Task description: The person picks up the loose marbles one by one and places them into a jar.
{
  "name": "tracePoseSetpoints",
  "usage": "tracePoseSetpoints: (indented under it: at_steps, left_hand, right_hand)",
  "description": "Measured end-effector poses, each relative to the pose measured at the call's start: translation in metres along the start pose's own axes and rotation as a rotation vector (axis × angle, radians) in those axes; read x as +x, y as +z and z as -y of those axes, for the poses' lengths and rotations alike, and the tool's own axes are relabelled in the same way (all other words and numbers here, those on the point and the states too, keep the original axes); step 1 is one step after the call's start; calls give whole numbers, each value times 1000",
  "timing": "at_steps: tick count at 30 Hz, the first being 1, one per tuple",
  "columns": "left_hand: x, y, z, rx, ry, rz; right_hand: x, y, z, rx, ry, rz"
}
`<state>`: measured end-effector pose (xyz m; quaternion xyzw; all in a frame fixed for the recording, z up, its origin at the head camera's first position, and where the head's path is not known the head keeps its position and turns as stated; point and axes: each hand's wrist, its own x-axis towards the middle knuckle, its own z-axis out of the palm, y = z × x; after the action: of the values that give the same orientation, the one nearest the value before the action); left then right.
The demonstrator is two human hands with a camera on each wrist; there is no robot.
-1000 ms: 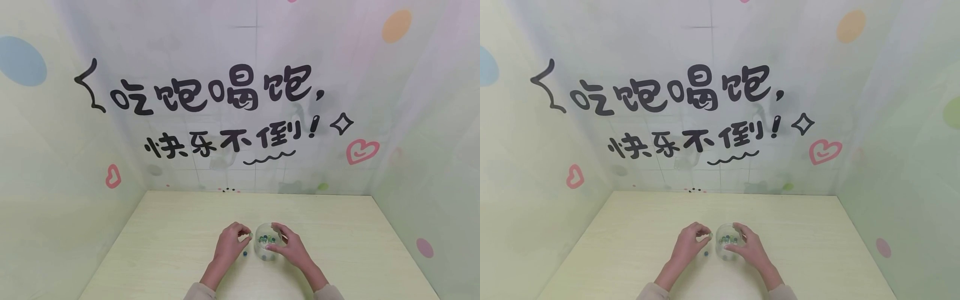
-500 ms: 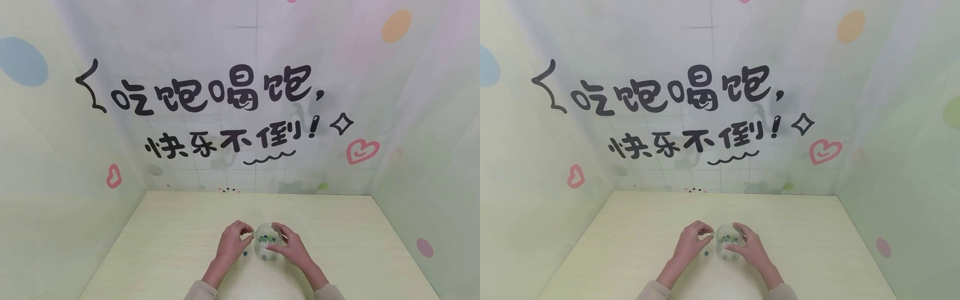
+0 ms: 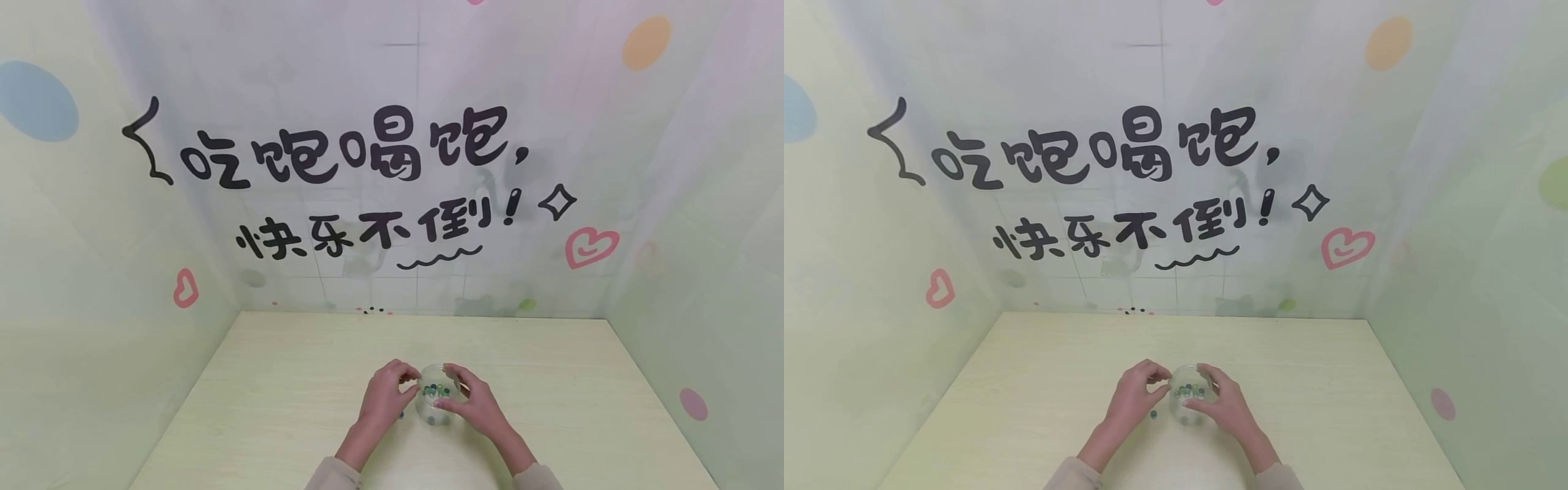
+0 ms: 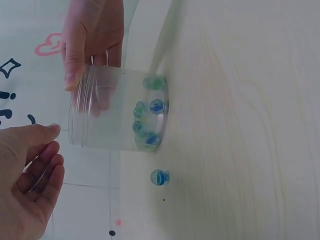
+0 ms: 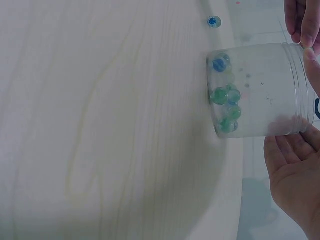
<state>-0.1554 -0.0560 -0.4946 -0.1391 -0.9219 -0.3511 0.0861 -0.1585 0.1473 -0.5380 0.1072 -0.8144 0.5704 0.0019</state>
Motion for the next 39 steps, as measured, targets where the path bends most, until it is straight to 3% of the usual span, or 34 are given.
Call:
tracePoseSetpoints:
  at_steps: [17,31,39]
  left_hand:
    - [0,4,2,9,-5,18]
    - [-7,4,23,32,-84,35]
    - [-12,5,32,16,-84,30]
  right_hand:
    - [0,0,-1,-19,10,10]
    - [-1,1,1,-8,21,5]
    - [-2,1,2,-9,17,-2]
